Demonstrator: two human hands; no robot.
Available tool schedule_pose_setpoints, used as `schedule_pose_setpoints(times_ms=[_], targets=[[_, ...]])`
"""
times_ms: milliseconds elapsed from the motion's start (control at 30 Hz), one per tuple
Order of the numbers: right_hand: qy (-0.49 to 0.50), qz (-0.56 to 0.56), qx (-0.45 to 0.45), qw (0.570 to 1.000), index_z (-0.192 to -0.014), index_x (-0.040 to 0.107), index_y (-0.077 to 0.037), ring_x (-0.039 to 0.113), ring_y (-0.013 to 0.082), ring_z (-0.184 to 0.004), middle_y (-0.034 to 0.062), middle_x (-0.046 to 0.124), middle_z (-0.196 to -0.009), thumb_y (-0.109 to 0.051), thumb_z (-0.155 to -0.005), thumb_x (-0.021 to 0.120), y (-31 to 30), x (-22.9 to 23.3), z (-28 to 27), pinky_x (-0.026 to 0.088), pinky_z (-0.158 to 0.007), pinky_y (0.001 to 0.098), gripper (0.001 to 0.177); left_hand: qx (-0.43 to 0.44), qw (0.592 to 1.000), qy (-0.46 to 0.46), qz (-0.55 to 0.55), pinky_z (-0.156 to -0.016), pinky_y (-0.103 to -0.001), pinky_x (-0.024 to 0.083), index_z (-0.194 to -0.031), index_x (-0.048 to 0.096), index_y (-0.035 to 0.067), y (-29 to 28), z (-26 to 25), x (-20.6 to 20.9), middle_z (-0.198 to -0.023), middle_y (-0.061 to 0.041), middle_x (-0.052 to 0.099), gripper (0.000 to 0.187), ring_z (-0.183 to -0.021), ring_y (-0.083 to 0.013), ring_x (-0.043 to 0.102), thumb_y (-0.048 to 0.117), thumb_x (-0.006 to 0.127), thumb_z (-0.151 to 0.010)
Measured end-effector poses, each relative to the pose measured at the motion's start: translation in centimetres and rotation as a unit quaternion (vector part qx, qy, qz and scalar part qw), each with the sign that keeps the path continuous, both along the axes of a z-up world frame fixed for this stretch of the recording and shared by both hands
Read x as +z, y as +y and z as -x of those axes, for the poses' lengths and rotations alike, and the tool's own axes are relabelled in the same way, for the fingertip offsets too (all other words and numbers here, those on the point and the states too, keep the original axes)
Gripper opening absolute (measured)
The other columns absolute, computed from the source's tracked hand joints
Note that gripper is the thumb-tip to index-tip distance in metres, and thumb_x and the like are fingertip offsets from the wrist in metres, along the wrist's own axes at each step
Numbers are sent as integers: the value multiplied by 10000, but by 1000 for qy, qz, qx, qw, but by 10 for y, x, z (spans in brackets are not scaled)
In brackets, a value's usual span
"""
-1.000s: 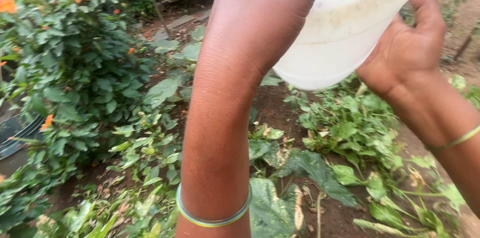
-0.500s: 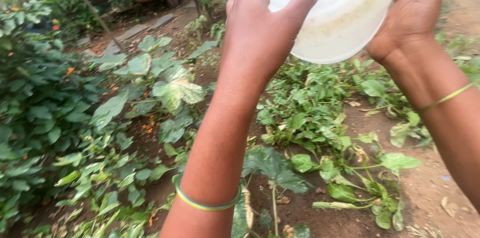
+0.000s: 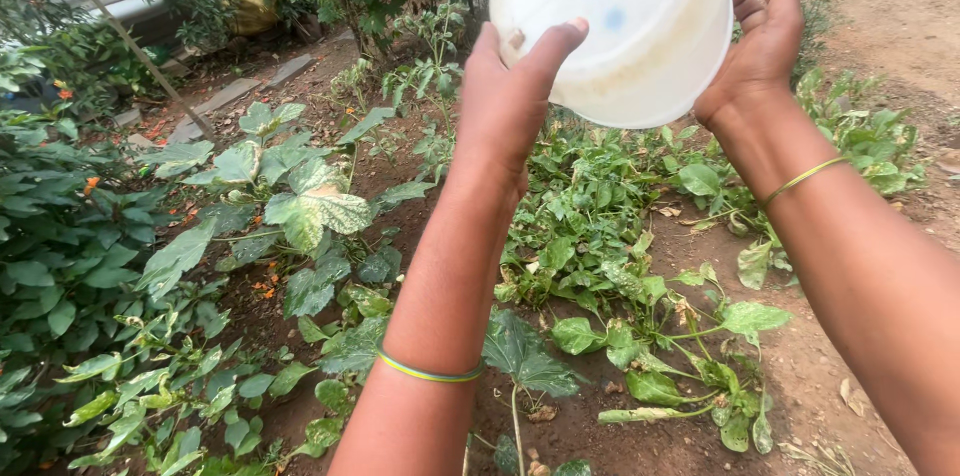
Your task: The person wipes a white plastic container by hand, turning the object over to clean all sides and parts of the surface.
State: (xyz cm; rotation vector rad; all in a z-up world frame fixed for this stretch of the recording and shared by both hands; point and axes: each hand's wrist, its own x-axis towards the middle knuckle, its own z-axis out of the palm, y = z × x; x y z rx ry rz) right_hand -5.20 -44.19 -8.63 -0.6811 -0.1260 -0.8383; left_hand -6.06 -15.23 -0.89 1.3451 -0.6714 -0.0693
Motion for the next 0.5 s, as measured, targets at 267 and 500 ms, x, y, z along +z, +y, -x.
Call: schedule_pose_setpoints(times_ms=[267,500], targets=[[-68,102,85,989,-1339,608,2,647,325,-1346,185,677,-1391,-357,-969,382,16,-5,-5,549,-1192,506,562,-70,997,17,26,-1045,-700,353,-1465,496,70,8,-2,-2,-1432,-237,569,924,-1396,-406,471,558,689,-704],[-66,79,109,989,-1372,607,-35,653,321,-1337,172,668,-1412,-383,-973,341,58,1,-18,569,-1138,482,592,-8,1000,8,-8,-973,-594,511,-1412,542,30,31,-6,9,-1279,-219,688,873,-1238,-362,636,521,697,-707]])
